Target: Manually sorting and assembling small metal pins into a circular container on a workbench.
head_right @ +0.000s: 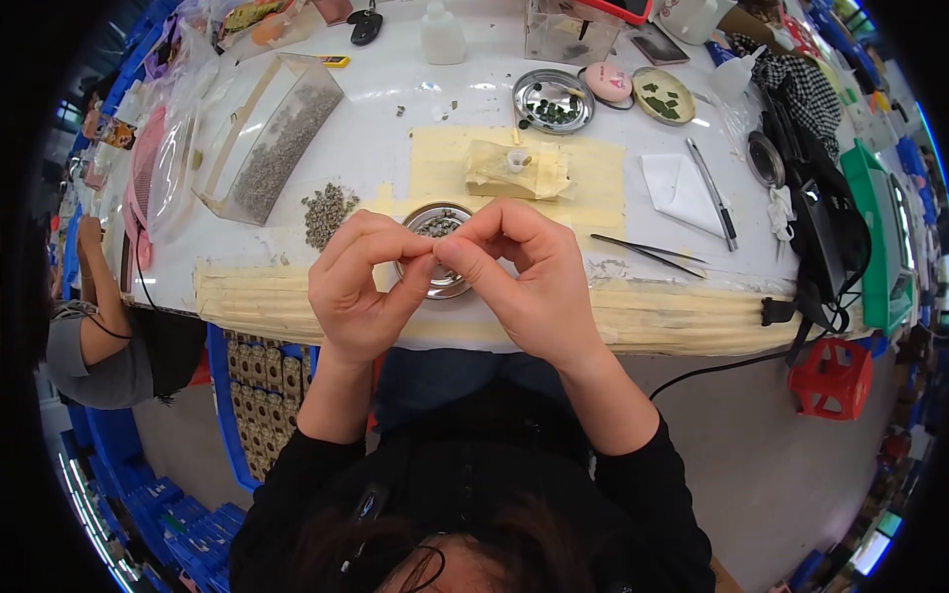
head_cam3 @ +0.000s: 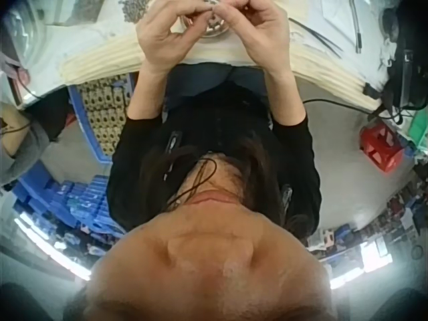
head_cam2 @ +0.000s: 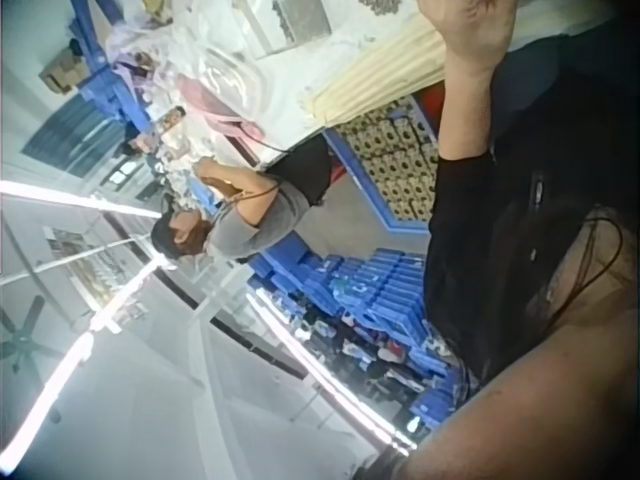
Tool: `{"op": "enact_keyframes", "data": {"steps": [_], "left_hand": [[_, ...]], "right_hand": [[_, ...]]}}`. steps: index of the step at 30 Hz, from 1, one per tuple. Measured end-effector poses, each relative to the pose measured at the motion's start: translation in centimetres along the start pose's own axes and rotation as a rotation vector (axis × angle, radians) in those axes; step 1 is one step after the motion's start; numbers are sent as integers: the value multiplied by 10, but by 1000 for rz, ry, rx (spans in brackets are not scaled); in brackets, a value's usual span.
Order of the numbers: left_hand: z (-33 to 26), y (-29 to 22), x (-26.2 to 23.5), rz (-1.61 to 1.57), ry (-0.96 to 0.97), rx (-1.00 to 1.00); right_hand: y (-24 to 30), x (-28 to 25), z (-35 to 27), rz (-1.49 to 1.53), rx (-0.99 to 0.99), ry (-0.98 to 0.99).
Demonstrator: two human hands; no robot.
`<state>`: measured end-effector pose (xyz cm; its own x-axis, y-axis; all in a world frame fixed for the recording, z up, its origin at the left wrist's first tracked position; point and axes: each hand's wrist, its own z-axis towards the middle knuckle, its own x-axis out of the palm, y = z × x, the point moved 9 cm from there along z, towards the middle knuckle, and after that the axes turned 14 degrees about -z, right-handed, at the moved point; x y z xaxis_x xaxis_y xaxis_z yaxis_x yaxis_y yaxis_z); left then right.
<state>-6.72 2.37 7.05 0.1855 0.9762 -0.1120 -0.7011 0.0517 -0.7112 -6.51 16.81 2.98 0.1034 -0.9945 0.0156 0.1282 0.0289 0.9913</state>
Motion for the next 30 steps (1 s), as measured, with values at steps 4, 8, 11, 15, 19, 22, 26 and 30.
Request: {"op": "enact_keyframes", "data": {"steps": [4, 8, 11, 15, 19, 22, 26, 30], "left_hand": [[-1, 0, -1, 13, -14, 2], [-1, 1, -5, 57, -71, -9], [-1, 4, -4, 32, -80, -30], [-1, 3, -5, 40, -76, -7], [-1, 2, -4, 38, -81, -6], [-2, 3, -4, 46, -79, -10], [-4, 6, -5, 53, -89, -28], [-3, 7, -5, 50, -83, -39]], "right_hand": [[-2, -2, -1, -23, -2, -39], [33, -12, -6, -481, -320, -265], [44, -15, -11, -592, -432, -353], [42, -10, -13, -666, -470, -341], [34, -7, -13, -652, -421, -329], [35, -6, -14, -632, -449, -309], [45, -1, -20, -723, -579, -348], [56, 10, -25, -834, -726, -328]]}}
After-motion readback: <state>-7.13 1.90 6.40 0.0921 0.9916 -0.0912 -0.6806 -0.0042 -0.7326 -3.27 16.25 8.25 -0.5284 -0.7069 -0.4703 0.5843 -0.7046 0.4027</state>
